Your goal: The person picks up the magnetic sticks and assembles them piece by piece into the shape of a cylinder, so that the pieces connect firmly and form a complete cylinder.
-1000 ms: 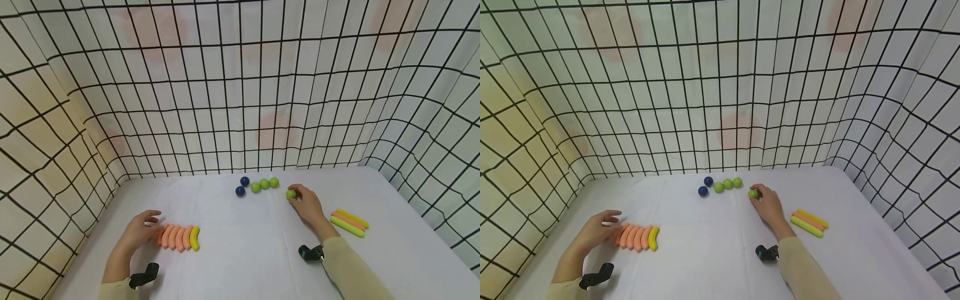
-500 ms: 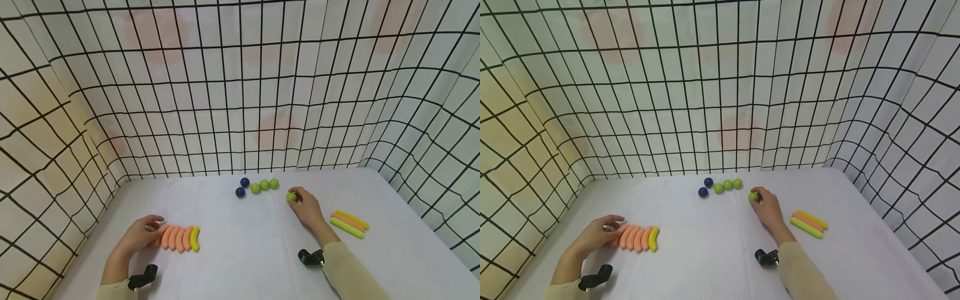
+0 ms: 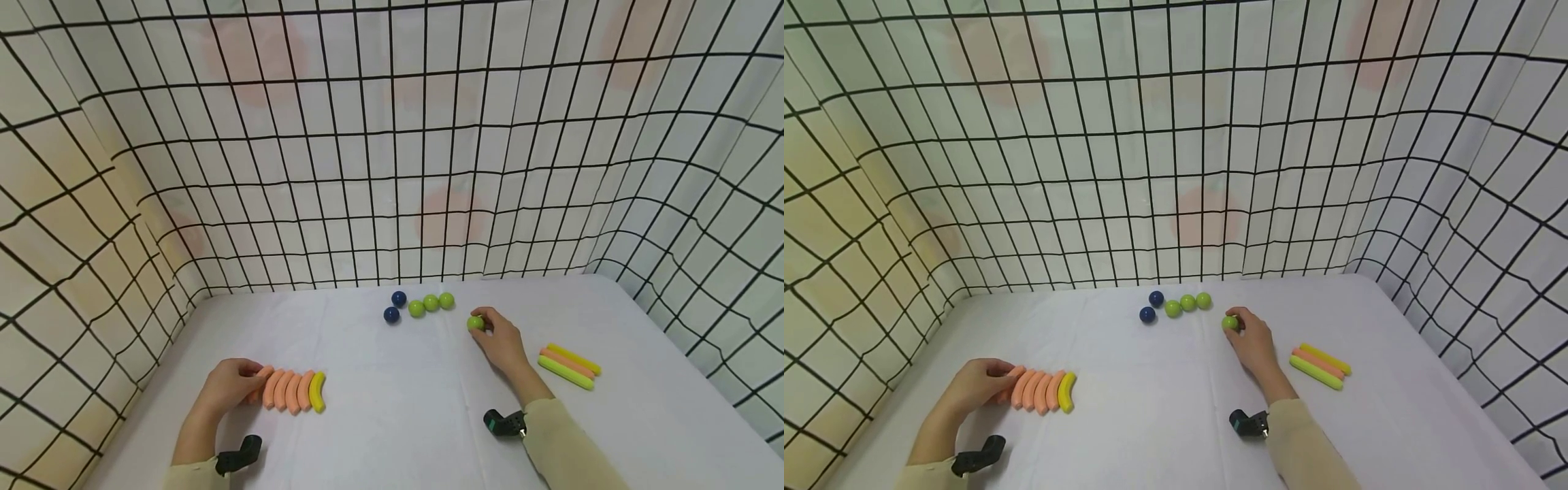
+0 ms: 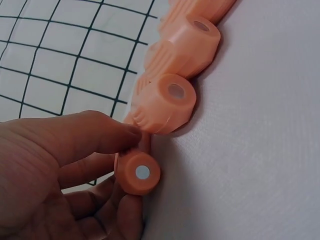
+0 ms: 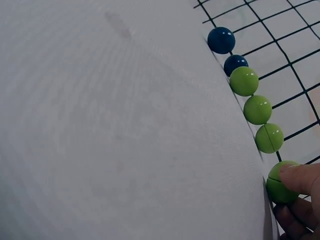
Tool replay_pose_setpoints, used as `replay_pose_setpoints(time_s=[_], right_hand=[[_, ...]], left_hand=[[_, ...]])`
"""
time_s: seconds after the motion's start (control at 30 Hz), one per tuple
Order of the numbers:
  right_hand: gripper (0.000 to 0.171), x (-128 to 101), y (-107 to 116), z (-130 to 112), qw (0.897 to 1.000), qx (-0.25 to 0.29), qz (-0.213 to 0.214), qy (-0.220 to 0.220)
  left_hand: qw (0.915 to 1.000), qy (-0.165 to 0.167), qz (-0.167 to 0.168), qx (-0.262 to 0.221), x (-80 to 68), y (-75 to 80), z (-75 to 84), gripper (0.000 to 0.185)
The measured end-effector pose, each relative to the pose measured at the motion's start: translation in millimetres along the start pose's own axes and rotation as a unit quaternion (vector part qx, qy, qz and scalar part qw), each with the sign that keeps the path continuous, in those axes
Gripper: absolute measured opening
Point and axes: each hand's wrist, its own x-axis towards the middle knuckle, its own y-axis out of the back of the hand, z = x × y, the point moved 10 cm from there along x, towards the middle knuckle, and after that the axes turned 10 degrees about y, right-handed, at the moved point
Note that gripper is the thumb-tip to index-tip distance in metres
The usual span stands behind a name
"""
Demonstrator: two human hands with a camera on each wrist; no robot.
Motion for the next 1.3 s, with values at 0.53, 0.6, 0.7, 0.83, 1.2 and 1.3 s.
replay_pose_setpoints(time_s=[0.53, 0.6, 0.7, 0.83, 1.2, 1.3], right_hand=[[0.036, -10, 2, -5, 0.999, -0.008, 0.021, -0.023], [0.036, -12, 3, -7, 0.999, -0.004, 0.029, -0.022], [0.035, -15, 5, -10, 0.999, 0.004, 0.042, -0.024], [0.035, -17, 4, -16, 0.999, 0.013, 0.046, -0.025], [0.034, -20, -2, -32, 0.999, 0.038, 0.029, -0.019], [0.033, -22, -4, -31, 0.998, 0.050, 0.024, -0.024]], left_hand=[[0.9973, 0.036, 0.032, -0.055, 4.7, 1.4, -2.5, 0.046], [0.9969, 0.035, 0.035, -0.060, 4.8, 1.9, -1.1, 0.046], [0.9962, 0.032, 0.037, -0.072, 4.0, 2.0, 1.0, 0.047], [0.9936, 0.035, 0.050, -0.094, 1.3, 3.1, 4.3, 0.047], [0.9910, 0.000, 0.071, -0.114, -10.7, -3.1, 42.6, 0.042], [0.9904, -0.017, 0.059, -0.123, -16.1, -6.6, 55.8, 0.038]])
